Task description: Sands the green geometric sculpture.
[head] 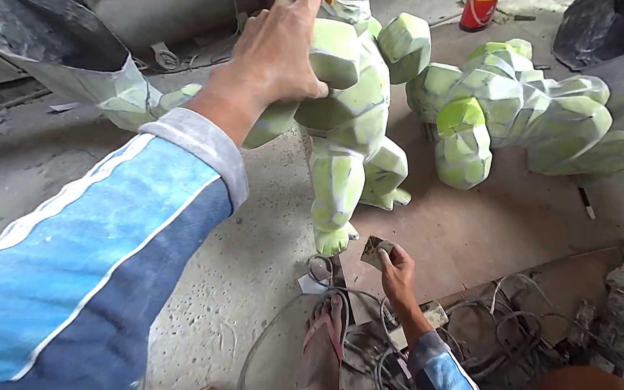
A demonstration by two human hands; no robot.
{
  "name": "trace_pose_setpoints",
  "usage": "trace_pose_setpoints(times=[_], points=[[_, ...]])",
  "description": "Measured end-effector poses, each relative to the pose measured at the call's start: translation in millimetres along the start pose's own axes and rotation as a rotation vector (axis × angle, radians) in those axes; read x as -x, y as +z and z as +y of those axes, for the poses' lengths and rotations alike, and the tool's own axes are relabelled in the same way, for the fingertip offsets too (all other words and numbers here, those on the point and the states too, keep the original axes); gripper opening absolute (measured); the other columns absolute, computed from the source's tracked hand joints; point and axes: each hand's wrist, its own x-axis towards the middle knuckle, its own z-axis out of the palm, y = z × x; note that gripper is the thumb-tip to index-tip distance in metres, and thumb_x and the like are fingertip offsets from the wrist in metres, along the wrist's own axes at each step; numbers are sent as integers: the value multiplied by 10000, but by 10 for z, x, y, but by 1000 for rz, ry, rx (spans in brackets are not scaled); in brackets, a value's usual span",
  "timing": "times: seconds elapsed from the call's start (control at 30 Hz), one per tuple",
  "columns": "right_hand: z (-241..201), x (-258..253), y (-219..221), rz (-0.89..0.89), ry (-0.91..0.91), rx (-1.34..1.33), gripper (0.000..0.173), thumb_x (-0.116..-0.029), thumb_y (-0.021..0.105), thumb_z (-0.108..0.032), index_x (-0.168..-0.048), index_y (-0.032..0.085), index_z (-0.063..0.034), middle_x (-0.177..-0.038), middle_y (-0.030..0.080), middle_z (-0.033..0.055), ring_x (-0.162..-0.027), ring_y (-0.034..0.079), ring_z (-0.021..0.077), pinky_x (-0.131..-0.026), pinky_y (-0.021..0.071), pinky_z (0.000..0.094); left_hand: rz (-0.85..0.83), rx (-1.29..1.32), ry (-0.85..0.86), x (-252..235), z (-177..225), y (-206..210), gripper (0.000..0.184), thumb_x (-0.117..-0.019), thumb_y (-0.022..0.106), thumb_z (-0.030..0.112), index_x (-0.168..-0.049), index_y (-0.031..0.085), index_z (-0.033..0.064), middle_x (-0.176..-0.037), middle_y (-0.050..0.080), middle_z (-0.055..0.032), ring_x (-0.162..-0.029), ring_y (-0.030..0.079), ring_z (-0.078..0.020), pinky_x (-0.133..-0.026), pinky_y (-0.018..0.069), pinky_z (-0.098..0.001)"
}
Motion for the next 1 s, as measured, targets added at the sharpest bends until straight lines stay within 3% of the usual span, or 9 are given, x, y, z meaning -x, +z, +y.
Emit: trace_pose_setpoints(times=[0.13, 0.3, 0.4, 0.57, 0.67, 0.73, 0.8, 0.93, 1.0], points=[[30, -25, 101, -17, -7, -13, 246, -1010, 601, -90, -1217, 732, -66, -1030, 772, 72, -907, 743, 160, -839, 625, 355, 26, 56, 52, 19, -157, 39, 845, -711, 859, 349, -1416, 481, 76, -1315, 587, -272, -1194, 584, -498, -926, 435, -741], [142, -47, 253, 46, 80, -34, 152, -1011, 609, -112, -982, 740, -41, -836, 734, 65, -756, 704, 144, -721, 597, 343, 76, 115, 143, 144, -352, 92, 859, -686, 840, 374, -1410, 496, 64, -1288, 589, -303, -1186, 576, -521, -942, 421, -752], [204, -71, 379, 60, 138, -67, 176, -1026, 597, -142, -986, 742, -50, -839, 733, 59, -760, 700, 135, -725, 593, 340, 117, 125, 166, 208, -484, 148, 880, -655, 812, 424, -1397, 511, 61, -1283, 594, -297, -1183, 588, -489, -978, 434, -698], [370, -171, 595, 77, 237, -120, 190, -1033, 601, -187, -1022, 747, -65, -855, 733, 52, -757, 687, 126, -717, 581, 342, 195, 83, 210, -1, -1678, 682, 968, -649, 785, 611, -1434, 467, 144, -1327, 606, -144, -1201, 617, -291, -956, 537, -538], [447, -243, 707, 71, 307, -154, 195, -1035, 607, -206, -1026, 743, -67, -861, 732, 62, -769, 692, 143, -732, 582, 369, 190, 157, 13, 249, -1275, 704, 751, -706, 809, 288, -1350, 551, 1, -1308, 626, -176, -1232, 606, -254, -1062, 479, -438], [499, -286, 783, 65, 330, -170, 199, -1034, 604, -213, -1004, 737, -69, -840, 719, 63, -750, 679, 149, -713, 572, 376, 106, 244, -24, 473, -1142, 663, 476, -841, 766, 219, -1205, 622, -52, -1147, 678, -147, -1082, 651, -141, -974, 498, -327], [552, -319, 849, 64, 340, -187, 194, -1030, 608, -208, -1004, 740, -69, -837, 716, 62, -742, 674, 146, -706, 568, 372, 7, 295, 17, 521, -1266, 704, 329, -883, 656, 216, -1072, 610, -49, -1011, 642, -100, -958, 623, -67, -886, 509, -253], [617, -381, 937, 60, 386, -195, 189, -1028, 611, -212, -1024, 747, -80, -844, 718, 60, -743, 669, 146, -705, 561, 379, -3, -12, -107, 438, -1777, 1045, 228, -1008, 528, -1, -1124, 569, -192, -1161, 613, -357, -1177, 599, -420, -1028, 426, -514], [651, -435, 960, 47, 387, -189, 195, -1032, 603, -214, -1039, 746, -81, -855, 721, 62, -751, 676, 146, -710, 568, 375, 28, -190, -176, 342, -2066, 1230, 187, -990, 502, -97, -1109, 576, -220, -1164, 614, -389, -1182, 587, -491, -1032, 406, -549]])
